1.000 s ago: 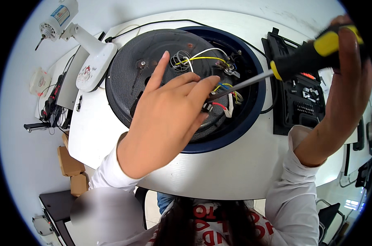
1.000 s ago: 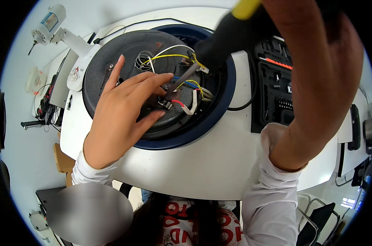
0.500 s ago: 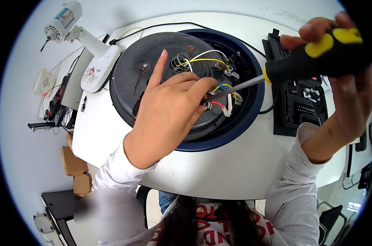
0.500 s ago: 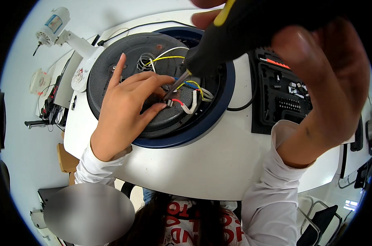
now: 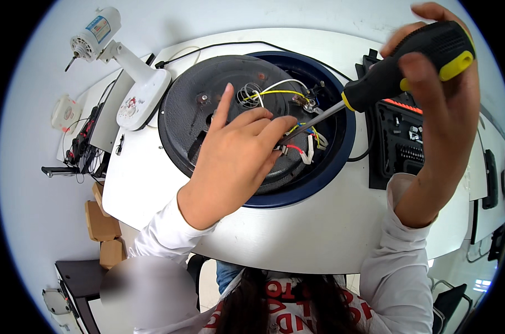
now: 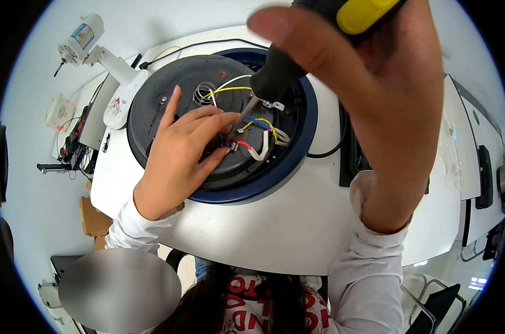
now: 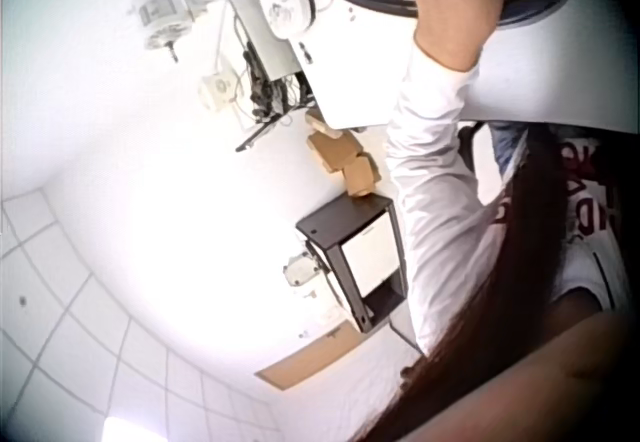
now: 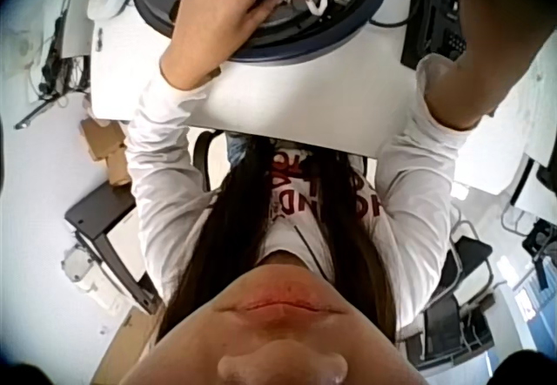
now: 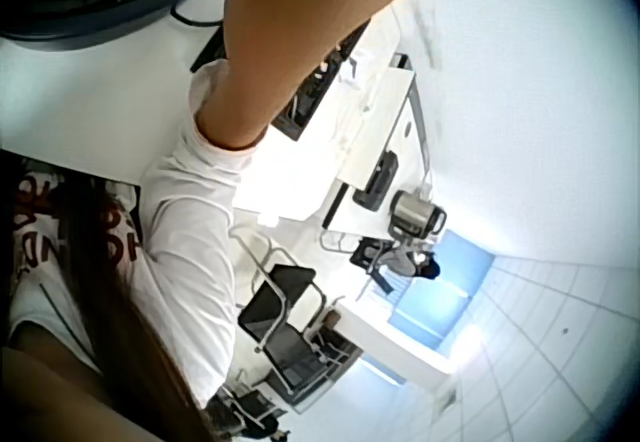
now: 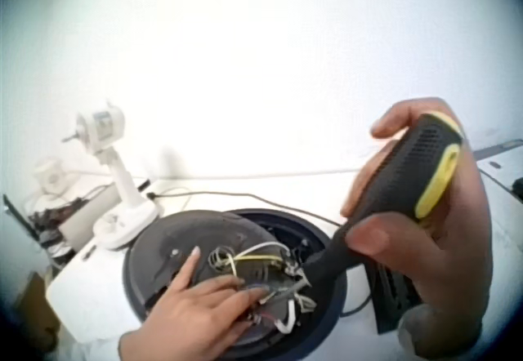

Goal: The person works on the underside of a circular appliance, manipulating multicolored wires and tightening terminal screws with a screwdriver. The person repeatedly adjusts wire positions and secures connections while the appliance remains on a white workbench.

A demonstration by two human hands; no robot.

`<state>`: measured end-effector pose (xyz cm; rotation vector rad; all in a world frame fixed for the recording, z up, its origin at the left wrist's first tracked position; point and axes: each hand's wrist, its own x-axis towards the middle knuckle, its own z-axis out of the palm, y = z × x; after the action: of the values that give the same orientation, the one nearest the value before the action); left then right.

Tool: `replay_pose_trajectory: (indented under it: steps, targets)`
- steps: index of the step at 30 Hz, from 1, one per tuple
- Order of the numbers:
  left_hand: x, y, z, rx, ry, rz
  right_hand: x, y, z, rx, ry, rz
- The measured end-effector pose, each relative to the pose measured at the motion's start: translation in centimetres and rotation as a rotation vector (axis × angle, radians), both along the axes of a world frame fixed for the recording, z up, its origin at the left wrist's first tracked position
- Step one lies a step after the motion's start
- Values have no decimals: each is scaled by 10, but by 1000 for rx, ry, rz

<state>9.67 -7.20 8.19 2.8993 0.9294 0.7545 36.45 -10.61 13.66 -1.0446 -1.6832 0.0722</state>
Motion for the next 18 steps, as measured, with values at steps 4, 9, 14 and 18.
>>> replay_pose_trajectory:
  steps: [4, 9, 14, 18]
  targets:
    - [-2, 0, 0, -15, -9, 8, -18, -1, 8, 71, 100, 256]
    - [-3, 3, -2, -6, -43, -14, 7, -19, 16, 31, 41, 422]
    - [-5, 3, -5, -33, -49, -9, 26, -16, 16, -77, -119, 387]
    - [-5, 3, -6, -27, -47, -11, -6, -18, 15, -20, -1, 262]
